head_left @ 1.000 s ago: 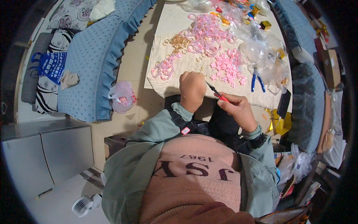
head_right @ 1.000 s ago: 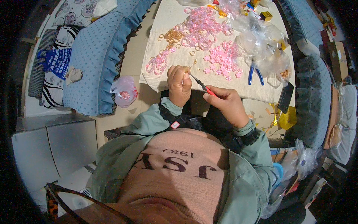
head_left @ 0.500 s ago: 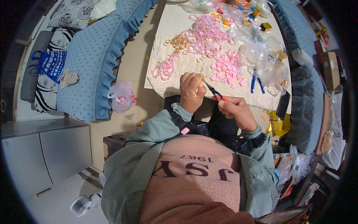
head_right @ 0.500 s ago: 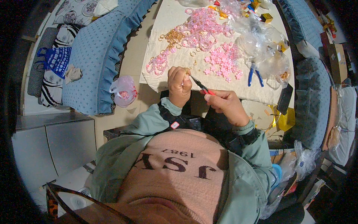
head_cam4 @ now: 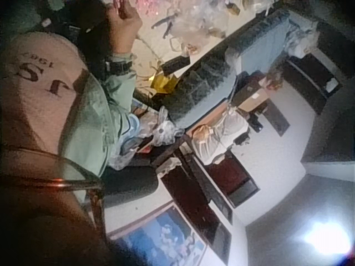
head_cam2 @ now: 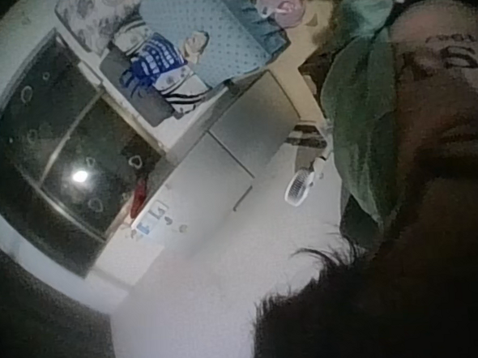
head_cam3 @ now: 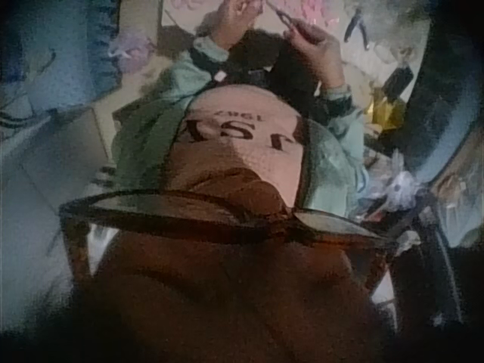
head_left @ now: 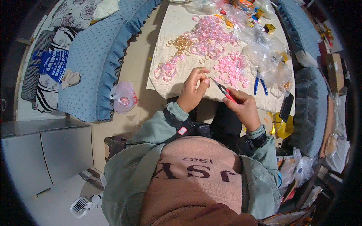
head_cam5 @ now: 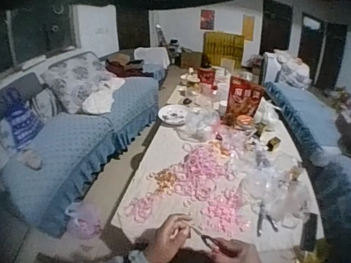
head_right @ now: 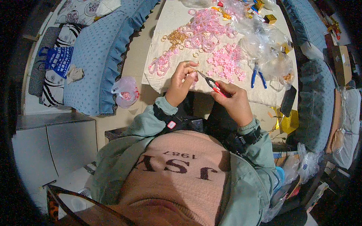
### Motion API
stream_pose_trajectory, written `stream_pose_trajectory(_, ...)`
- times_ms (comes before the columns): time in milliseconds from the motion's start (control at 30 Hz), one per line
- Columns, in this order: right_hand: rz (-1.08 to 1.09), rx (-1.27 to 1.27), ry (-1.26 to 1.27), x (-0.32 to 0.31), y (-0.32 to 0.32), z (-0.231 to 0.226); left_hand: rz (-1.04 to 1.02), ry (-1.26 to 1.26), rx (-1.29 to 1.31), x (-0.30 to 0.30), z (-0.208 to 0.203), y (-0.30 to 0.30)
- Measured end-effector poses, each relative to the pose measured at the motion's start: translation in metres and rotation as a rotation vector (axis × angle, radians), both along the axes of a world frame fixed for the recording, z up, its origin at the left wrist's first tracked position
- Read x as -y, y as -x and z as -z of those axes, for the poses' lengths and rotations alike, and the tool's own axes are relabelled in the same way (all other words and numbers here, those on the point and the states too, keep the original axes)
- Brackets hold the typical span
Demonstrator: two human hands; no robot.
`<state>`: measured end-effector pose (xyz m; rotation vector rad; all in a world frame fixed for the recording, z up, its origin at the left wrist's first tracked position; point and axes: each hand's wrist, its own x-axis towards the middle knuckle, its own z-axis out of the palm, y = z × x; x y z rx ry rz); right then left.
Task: The person assembles beaded keychains at a table using pliers. They pick up pink and gold beads and metal rings, open and close jump rings with pliers, and attach beads to form keychains. The person works one unit at a time, placing finished pieces on the table.
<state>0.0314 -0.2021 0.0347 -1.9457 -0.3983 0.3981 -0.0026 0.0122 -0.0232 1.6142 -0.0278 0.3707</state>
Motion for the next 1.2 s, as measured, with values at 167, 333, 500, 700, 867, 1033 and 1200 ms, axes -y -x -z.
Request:
stream_pose_trajectory(167, -0.02, 0.049, 0.048, 0.002, -0.003, 0.0, 0.096, 0.323, 0.009, -0.002, 0.006, -0.003)
stream_pose_trajectory(333, -0.018, 0.012, -0.013, -0.006, -0.004, 0.004, 0.098, 0.275, -0.111, -0.012, 0.001, 0.0)
stream_pose_trajectory(500, -0.06, 0.008, 0.014, -0.015, -0.009, 0.008, 0.081, 0.249, -0.225, -0.026, -0.003, -0.001)
stream_pose_trajectory(700, -0.01, 0.076, -0.021, -0.016, -0.015, 0.015, -0.085, -0.083, -0.188, -0.051, -0.002, -0.001)
stream_pose_trajectory(867, 0.025, 0.089, -0.001, -0.002, -0.019, 0.019, -0.063, -0.027, -0.104, -0.066, -0.006, -0.006)
stream_pose_trajectory(1033, 0.027, 0.127, 0.001, 0.004, -0.019, 0.024, -0.041, 0.048, -0.144, -0.073, -0.019, -0.004)
stream_pose_trajectory(1200, 0.027, 0.17, -0.014, 0.005, -0.018, 0.024, -0.088, 0.043, -0.012, -0.073, -0.029, -0.007)
